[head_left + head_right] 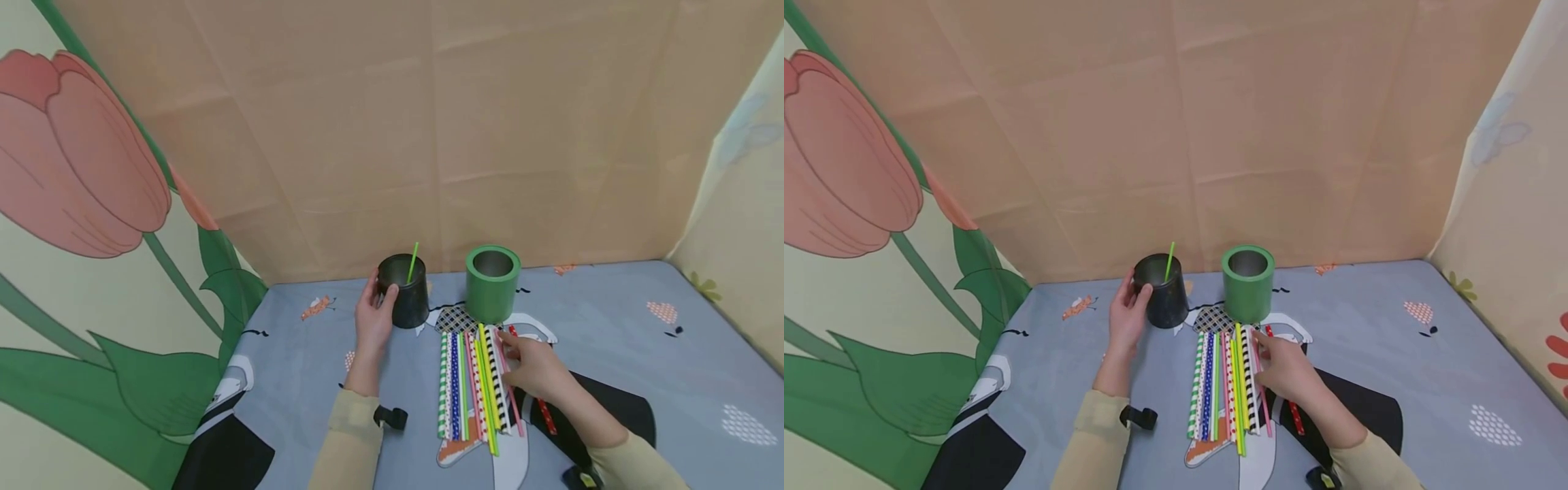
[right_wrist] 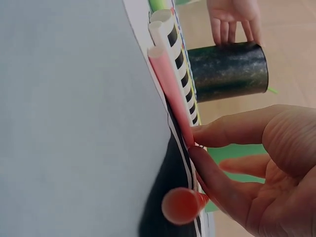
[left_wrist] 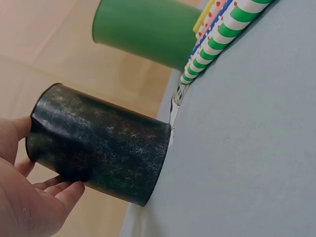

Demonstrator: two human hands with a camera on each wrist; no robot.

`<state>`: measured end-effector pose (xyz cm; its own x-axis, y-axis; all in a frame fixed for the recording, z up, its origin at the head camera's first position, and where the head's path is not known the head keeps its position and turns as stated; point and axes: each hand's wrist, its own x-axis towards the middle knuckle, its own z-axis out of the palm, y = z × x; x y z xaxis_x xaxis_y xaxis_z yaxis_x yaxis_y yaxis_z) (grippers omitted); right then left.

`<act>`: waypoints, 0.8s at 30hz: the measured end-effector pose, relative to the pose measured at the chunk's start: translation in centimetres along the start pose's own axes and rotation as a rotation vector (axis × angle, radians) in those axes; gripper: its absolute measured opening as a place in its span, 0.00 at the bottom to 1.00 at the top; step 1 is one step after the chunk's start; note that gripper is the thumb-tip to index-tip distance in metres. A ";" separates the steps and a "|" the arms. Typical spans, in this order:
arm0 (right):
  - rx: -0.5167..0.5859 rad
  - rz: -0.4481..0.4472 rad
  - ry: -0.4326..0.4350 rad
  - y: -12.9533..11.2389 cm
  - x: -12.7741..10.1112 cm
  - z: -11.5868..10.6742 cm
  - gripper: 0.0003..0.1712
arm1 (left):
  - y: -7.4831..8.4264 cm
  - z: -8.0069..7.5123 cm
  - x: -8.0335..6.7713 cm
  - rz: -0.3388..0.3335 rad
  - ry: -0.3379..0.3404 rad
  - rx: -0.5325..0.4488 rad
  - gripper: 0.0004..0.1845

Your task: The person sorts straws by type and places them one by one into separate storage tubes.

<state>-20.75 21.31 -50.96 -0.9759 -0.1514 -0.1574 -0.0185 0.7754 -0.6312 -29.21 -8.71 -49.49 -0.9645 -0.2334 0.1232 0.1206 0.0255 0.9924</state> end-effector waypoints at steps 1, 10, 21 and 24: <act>0.001 -0.001 0.001 0.0 0.0 0.0 0.55 | 0.0 0.0 0.0 0.000 0.001 0.000 0.35; -0.005 0.005 0.004 -0.1 0.1 0.3 0.55 | 0.1 0.0 0.0 0.016 -0.003 0.005 0.35; 0.032 0.002 -0.004 0.0 0.3 0.1 0.54 | 0.3 0.0 0.0 0.014 0.010 0.014 0.34; 0.063 0.008 -0.010 0.1 0.2 -0.1 0.54 | 0.4 0.0 -0.1 0.007 0.007 0.013 0.34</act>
<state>-20.98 21.40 -51.01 -0.9737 -0.1521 -0.1697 0.0028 0.7368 -0.6761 -29.09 -8.66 -49.10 -0.9620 -0.2402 0.1298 0.1238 0.0398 0.9915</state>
